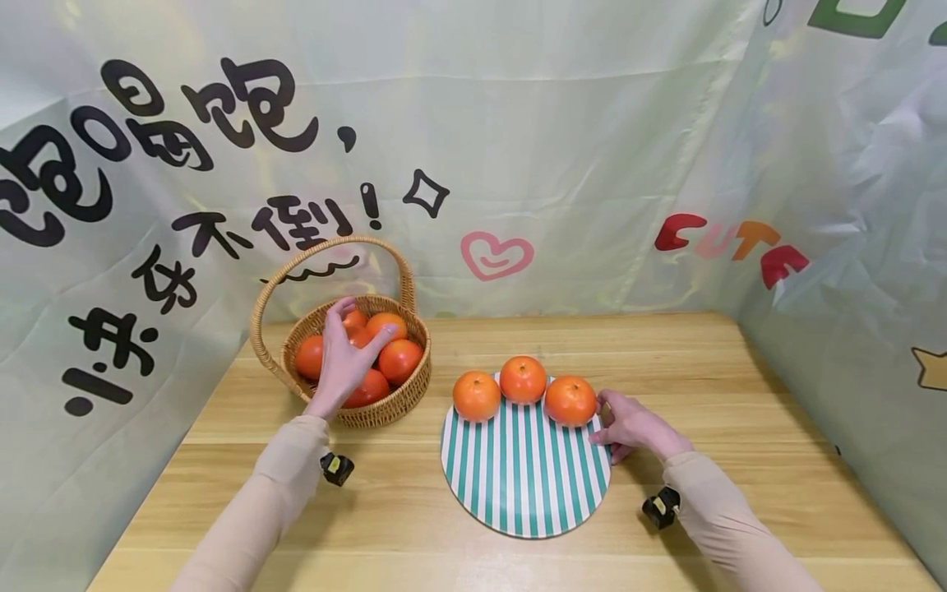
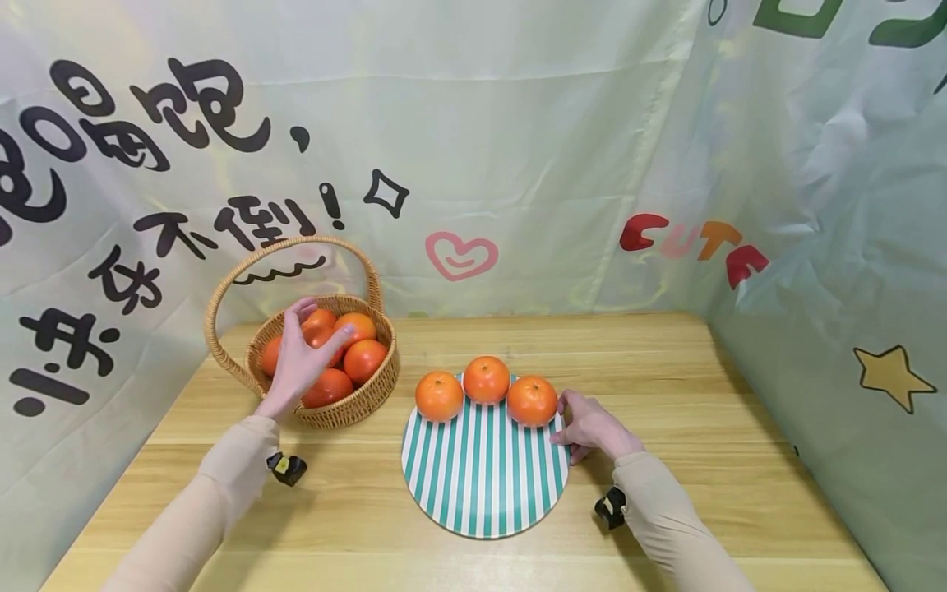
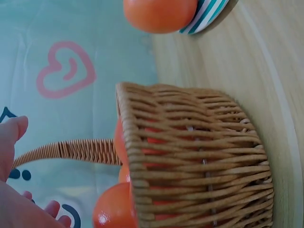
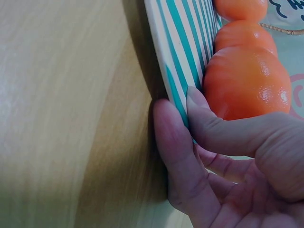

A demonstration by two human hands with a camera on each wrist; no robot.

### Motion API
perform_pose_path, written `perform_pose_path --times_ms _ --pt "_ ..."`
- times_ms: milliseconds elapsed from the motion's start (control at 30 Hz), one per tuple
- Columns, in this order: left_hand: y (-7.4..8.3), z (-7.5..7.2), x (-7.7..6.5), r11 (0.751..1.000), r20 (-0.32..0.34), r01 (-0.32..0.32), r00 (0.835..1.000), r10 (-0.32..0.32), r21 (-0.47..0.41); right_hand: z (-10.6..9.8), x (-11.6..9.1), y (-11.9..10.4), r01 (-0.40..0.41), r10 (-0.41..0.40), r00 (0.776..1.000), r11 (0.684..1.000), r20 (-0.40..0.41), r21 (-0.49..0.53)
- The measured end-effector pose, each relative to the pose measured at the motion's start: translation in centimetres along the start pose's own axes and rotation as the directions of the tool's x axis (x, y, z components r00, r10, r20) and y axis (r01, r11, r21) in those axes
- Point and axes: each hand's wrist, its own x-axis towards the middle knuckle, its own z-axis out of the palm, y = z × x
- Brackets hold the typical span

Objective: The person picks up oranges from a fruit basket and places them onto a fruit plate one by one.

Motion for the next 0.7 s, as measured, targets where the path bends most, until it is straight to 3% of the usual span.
perform_pose_path --times_ms 133,333,700 --pt "-0.2 -0.6 0.2 0.998 -0.001 0.050 0.999 -0.050 0.025 0.0 -0.1 0.0 0.004 -0.004 1.000 1.000 0.000 -0.004" --pt "-0.7 -1.2 0.5 0.995 -0.008 0.064 0.998 -0.064 0.077 0.0 -0.2 -0.1 0.002 -0.002 1.000 1.000 -0.010 -0.005" --pt "-2.1 -1.9 1.2 0.964 0.013 0.150 0.987 -0.157 0.221 0.0 -0.1 -0.1 0.007 -0.007 1.000 1.000 -0.016 -0.011"
